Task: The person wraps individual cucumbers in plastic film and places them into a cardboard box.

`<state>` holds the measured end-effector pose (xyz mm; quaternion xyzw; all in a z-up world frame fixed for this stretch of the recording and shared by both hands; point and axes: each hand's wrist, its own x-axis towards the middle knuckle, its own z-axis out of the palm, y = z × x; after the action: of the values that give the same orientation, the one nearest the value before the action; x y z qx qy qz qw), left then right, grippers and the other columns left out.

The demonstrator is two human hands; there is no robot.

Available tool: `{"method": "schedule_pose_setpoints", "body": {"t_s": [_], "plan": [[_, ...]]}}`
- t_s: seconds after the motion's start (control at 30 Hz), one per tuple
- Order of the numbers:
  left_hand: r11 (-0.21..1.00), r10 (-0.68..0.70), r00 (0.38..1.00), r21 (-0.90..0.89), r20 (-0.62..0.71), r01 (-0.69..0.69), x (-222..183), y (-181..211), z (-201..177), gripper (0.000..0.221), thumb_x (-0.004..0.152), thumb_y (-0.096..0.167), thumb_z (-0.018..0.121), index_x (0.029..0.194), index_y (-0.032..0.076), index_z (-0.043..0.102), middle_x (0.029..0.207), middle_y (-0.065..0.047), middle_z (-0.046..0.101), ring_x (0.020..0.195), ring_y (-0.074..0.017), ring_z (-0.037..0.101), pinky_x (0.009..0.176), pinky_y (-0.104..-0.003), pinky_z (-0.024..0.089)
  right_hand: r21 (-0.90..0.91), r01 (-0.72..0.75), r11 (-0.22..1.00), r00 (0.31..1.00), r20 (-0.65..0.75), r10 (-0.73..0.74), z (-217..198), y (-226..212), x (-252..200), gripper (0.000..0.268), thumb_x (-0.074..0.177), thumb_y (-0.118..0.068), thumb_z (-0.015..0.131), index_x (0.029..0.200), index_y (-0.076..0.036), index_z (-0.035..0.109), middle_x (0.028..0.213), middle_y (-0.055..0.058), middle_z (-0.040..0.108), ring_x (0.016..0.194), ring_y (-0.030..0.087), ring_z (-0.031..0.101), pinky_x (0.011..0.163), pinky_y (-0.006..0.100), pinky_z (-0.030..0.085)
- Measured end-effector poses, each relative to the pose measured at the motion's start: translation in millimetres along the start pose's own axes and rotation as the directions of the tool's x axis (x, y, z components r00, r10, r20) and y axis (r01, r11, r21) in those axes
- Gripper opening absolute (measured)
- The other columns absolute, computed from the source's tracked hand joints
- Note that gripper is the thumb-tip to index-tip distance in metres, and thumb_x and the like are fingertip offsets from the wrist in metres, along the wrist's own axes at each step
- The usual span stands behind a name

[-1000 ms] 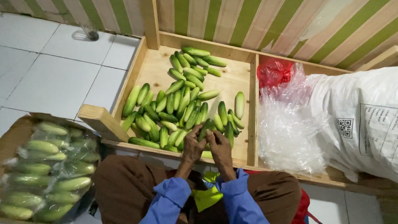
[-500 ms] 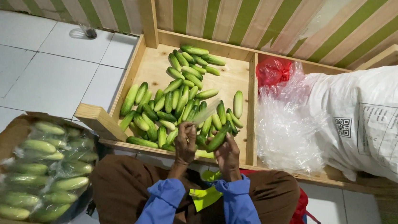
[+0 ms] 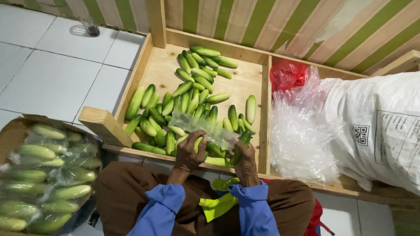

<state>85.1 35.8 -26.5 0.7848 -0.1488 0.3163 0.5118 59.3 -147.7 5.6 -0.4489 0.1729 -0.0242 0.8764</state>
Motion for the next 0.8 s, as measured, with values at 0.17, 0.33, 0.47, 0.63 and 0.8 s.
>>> {"method": "schedule_pose_setpoints", "body": {"t_s": [0.17, 0.33, 0.47, 0.63, 0.8], "plan": [[0.997, 0.053, 0.999, 0.049, -0.002, -0.052, 3.1, -10.2, -2.3, 0.017, 0.102, 0.019, 0.058, 0.104, 0.018, 0.074, 0.094, -0.001, 0.077, 0.087, -0.0243, 0.077, 0.079, -0.034, 0.061, -0.025, -0.026, 0.999, 0.999, -0.025, 0.025, -3.7, 6.6, -5.3, 0.024, 0.084, -0.013, 0.077, 0.099, -0.007, 0.058, 0.073, 0.002, 0.052, 0.055, 0.013, 0.051, 0.054, 0.032, 0.047], [0.994, -0.107, 0.994, -0.004, -0.033, 0.107, 5.7, 4.9, -4.1, 0.022, 0.104, 0.020, 0.054, 0.118, 0.014, 0.070, 0.102, -0.011, 0.077, 0.093, -0.0348, 0.074, 0.079, -0.046, 0.060, -0.089, 0.037, 0.995, 0.998, -0.049, -0.041, 9.4, 21.2, -9.7, 0.023, 0.076, 0.005, 0.074, 0.090, -0.003, 0.057, 0.069, 0.008, 0.052, 0.051, 0.018, 0.054, 0.052, 0.035, 0.051], [0.985, -0.151, 0.987, 0.094, 0.055, 0.145, -11.9, 26.2, -5.4, 0.063, 0.087, 0.038, 0.076, 0.140, 0.008, 0.057, 0.148, -0.022, 0.054, 0.085, -0.0390, 0.073, 0.064, -0.045, 0.064, -0.248, 0.126, 0.960, 0.973, -0.156, -0.168, 27.4, 28.4, -10.0, 0.022, 0.074, -0.002, 0.080, 0.089, -0.003, 0.064, 0.063, 0.008, 0.060, 0.046, 0.017, 0.060, 0.046, 0.030, 0.052], [0.980, -0.067, 0.995, 0.192, 0.068, 0.053, -40.4, 29.8, 4.1, 0.036, 0.094, 0.024, 0.069, 0.125, 0.006, 0.068, 0.146, -0.018, 0.059, 0.078, -0.0378, 0.074, 0.062, -0.047, 0.065, -0.425, 0.177, 0.888, 0.964, -0.108, -0.243, 34.6, 27.4, -10.3, 0.018, 0.072, -0.003, 0.079, 0.084, -0.001, 0.066, 0.057, 0.011, 0.061, 0.045, 0.018, 0.062, 0.043, 0.031, 0.049], [0.981, -0.181, 0.981, 0.058, -0.064, 0.185, -28.8, 30.0, 1.5, 0.014, 0.095, 0.007, 0.057, 0.102, 0.008, 0.070, 0.100, -0.010, 0.071, 0.077, -0.0309, 0.074, 0.061, -0.035, 0.063, -0.594, 0.200, 0.779, 0.933, -0.128, -0.337, 38.9, 23.3, -13.1, 0.024, 0.069, -0.003, 0.078, 0.092, -0.002, 0.071, 0.065, 0.014, 0.066, 0.050, 0.020, 0.064, 0.048, 0.034, 0.053]]}}
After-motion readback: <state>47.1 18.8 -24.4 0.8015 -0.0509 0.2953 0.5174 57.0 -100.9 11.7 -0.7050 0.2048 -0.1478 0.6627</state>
